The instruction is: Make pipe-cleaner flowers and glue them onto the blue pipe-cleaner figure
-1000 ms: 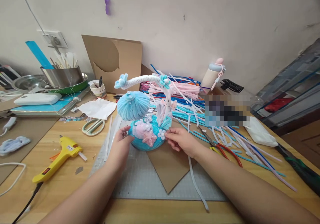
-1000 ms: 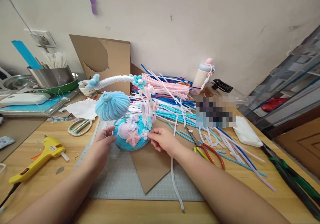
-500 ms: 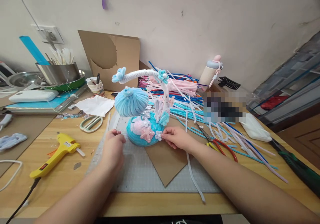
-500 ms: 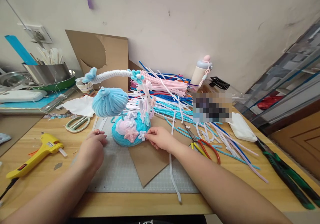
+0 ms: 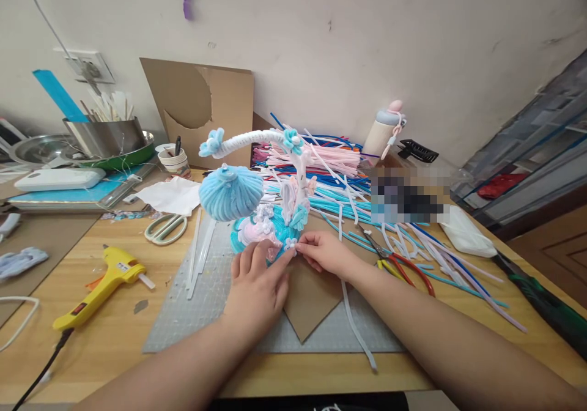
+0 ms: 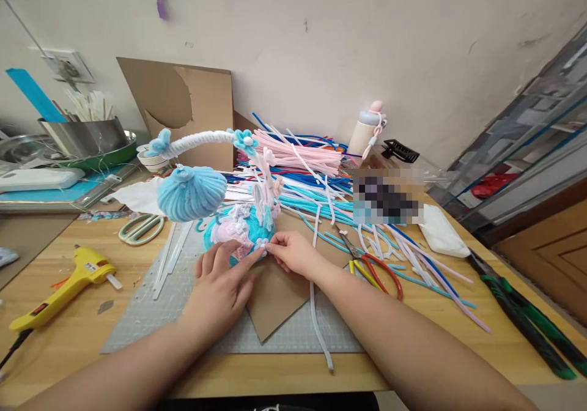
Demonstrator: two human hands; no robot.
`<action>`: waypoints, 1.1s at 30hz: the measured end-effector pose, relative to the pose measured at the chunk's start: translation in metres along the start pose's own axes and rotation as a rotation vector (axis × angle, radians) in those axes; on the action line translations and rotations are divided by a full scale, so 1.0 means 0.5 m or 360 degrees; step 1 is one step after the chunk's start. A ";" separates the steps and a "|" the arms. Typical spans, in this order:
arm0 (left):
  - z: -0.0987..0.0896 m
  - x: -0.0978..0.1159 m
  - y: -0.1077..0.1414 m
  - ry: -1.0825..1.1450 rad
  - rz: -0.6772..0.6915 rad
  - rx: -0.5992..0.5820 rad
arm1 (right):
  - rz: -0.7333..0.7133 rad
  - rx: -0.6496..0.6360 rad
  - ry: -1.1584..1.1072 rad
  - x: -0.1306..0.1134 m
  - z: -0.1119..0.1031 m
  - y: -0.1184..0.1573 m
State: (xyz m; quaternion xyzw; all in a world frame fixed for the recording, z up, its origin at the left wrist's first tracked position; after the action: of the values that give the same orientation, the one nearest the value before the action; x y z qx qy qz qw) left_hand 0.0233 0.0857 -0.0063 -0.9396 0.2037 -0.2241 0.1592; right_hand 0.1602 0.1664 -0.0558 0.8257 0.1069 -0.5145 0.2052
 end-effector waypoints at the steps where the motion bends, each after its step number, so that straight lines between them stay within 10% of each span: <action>1: 0.004 -0.002 -0.002 -0.0042 0.0003 0.0001 | -0.0003 0.0005 0.0005 -0.001 0.001 0.000; 13: 0.014 -0.007 -0.001 -0.0190 -0.0010 0.0002 | -0.0109 0.0344 0.0267 0.005 -0.059 0.015; 33: 0.013 -0.011 -0.001 -0.0236 -0.0051 -0.0047 | -0.0579 0.0485 0.0896 -0.040 -0.037 0.037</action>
State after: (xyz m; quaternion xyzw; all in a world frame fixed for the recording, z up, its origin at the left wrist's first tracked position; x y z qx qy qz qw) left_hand 0.0222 0.0903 -0.0136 -0.9590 0.1797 -0.1535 0.1563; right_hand 0.1735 0.1592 -0.0267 0.9235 0.2264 -0.3052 -0.0526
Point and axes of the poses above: each hand's wrist, its own y-axis away from the middle knuckle, its own z-axis out of the palm, x = y × z, the point moved 6 cm from there along -y, towards the middle knuckle, and after that the axes turned 11 degrees about y, right-handed, at the moved point
